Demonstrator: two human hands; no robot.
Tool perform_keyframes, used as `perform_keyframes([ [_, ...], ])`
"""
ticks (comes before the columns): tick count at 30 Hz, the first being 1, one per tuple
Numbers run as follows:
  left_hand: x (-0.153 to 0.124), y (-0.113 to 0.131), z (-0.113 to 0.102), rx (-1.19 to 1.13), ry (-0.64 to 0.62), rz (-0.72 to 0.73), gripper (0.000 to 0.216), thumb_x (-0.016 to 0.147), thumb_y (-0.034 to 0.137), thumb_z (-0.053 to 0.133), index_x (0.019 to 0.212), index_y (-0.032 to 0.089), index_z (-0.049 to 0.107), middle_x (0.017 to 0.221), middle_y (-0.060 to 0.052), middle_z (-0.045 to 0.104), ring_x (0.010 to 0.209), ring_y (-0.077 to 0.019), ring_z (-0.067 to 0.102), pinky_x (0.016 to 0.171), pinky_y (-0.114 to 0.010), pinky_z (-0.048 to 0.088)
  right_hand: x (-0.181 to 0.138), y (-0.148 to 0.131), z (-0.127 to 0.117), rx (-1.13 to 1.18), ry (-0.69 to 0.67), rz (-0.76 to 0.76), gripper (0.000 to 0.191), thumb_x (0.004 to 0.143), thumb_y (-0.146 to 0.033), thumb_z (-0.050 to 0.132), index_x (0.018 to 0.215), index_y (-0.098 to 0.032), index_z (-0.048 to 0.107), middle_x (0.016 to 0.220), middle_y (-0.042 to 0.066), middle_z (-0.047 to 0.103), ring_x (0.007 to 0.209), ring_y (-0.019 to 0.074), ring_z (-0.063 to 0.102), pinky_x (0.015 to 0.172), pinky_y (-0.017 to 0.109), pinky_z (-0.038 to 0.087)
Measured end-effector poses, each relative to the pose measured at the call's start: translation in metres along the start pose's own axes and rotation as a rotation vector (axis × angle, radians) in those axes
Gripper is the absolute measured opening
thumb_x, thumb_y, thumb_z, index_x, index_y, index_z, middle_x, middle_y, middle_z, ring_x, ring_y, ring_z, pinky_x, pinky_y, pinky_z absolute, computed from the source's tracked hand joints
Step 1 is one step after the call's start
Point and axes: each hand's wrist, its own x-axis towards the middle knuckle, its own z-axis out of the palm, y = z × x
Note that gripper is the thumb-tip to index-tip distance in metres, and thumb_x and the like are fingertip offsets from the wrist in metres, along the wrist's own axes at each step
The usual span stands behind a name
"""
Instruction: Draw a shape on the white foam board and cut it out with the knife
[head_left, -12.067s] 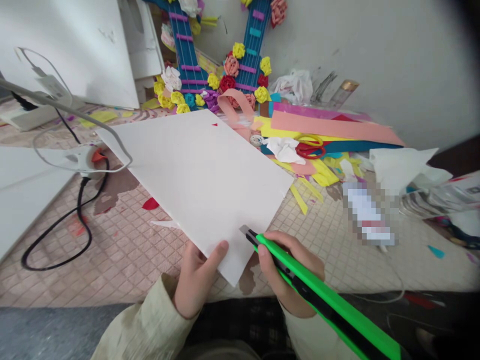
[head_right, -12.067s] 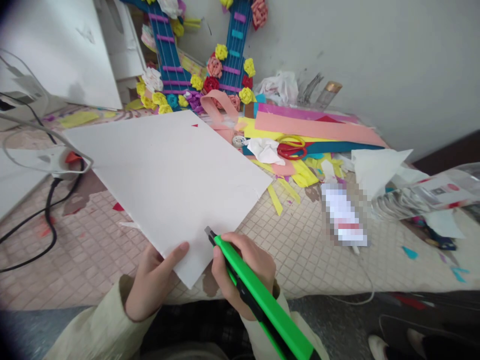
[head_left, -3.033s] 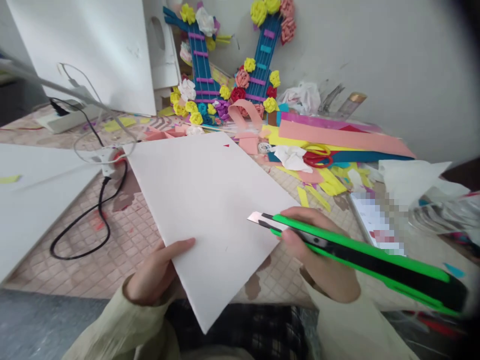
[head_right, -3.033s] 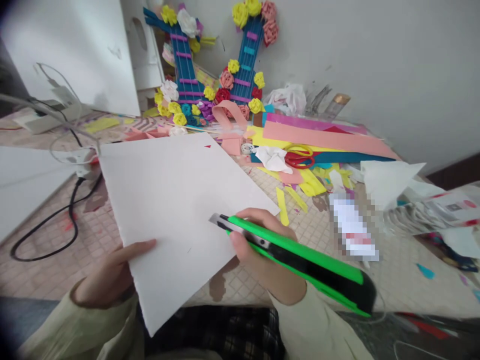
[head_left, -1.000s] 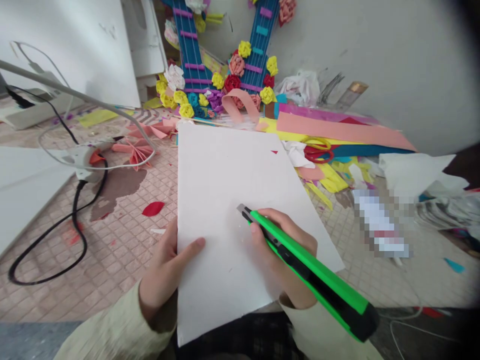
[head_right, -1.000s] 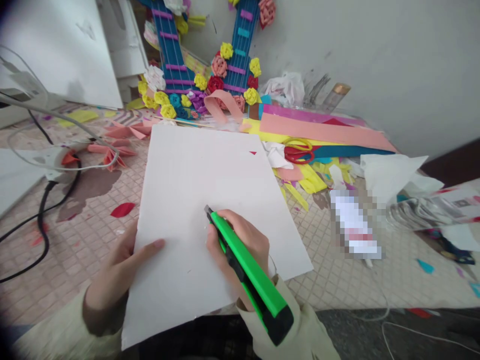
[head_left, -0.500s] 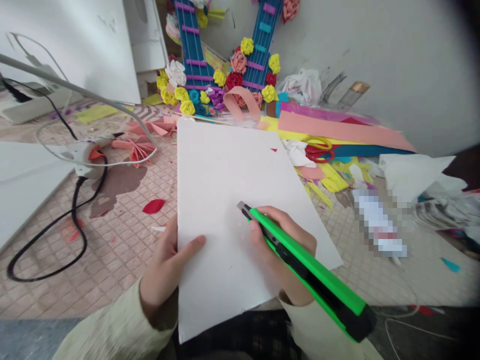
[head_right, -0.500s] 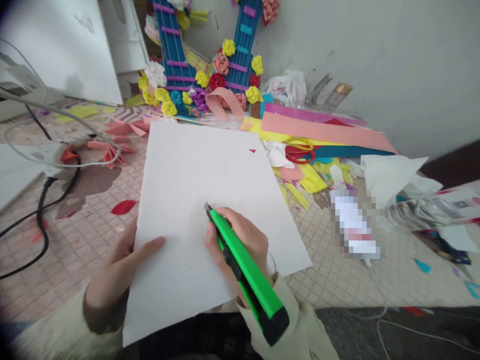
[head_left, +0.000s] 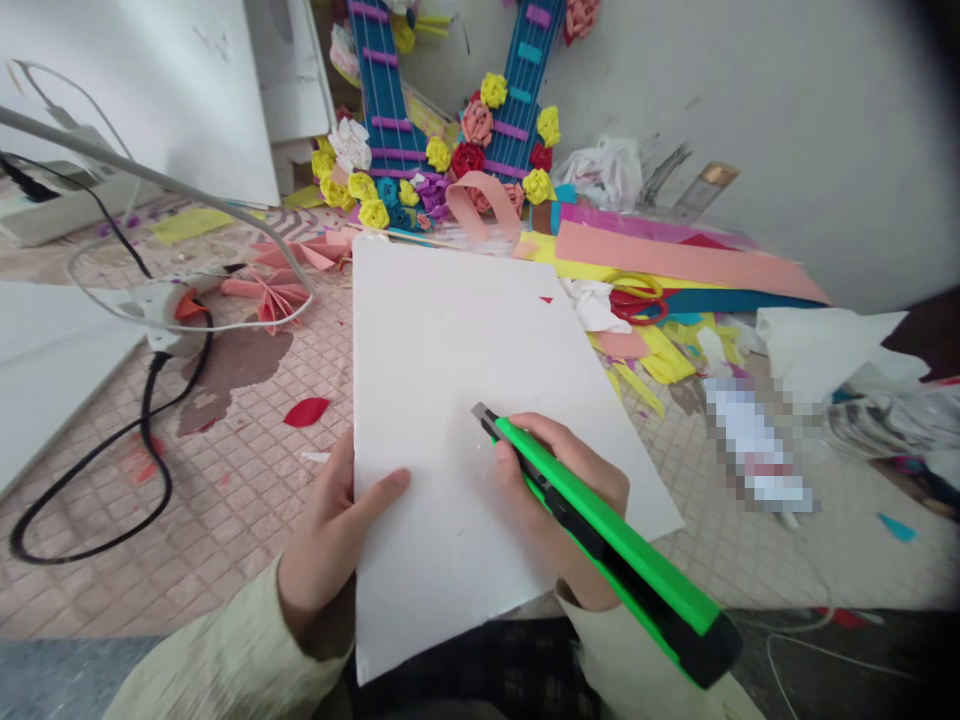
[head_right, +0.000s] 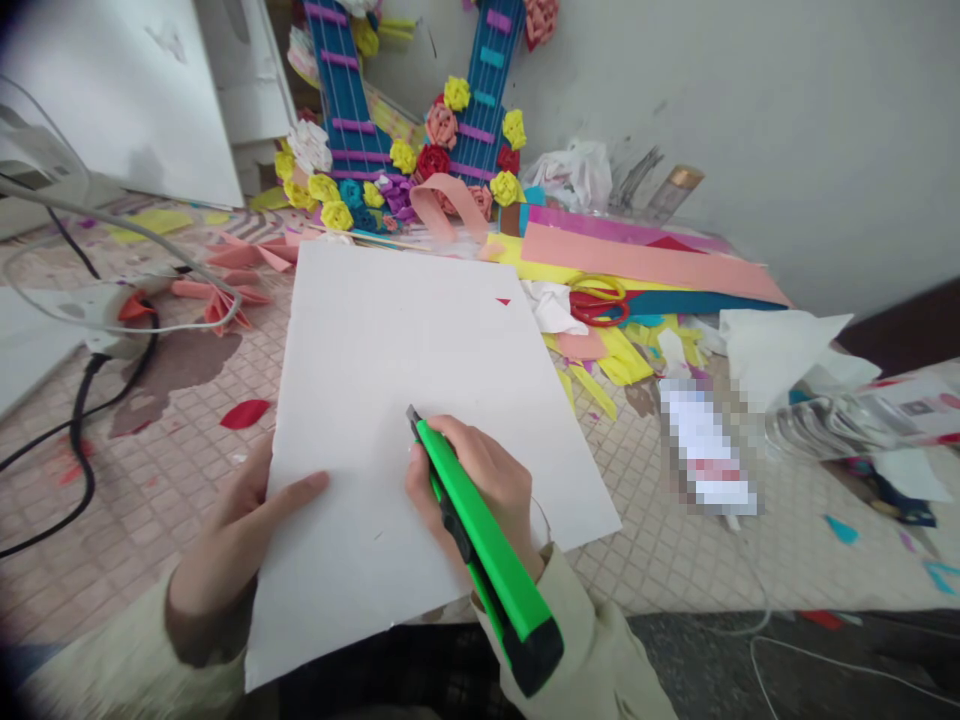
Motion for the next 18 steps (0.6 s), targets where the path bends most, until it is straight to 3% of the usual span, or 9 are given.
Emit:
perform_keyframes([
  [7,0.0,-0.001,-0.001,0.023,-0.023,0.028,0.048,0.067,0.027,0.071,0.112,0.027,0.054,0.103,-0.006,0.066,0.086,-0.0264,0.063,0.054,-0.023,0.053,-0.002,0.002,0.001,-0.015,-0.01,-0.041,0.017,0.077,-0.02,0.057,0.094,-0.021,0.059,0.075,-0.001,0.069,0.062,0.0116,0.064,0.064,0.021,0.053],
  [18,0.005,-0.01,-0.004,0.05,-0.058,0.061,0.041,0.073,0.034,0.066,0.111,0.029,0.051,0.104,-0.003,0.062,0.08,-0.0193,0.061,0.048,-0.019,0.048,-0.006,0.002,0.0,-0.066,0.025,-0.111,0.015,0.077,-0.02,0.057,0.092,-0.018,0.06,0.071,-0.001,0.068,0.06,0.0104,0.064,0.062,0.02,0.052],
])
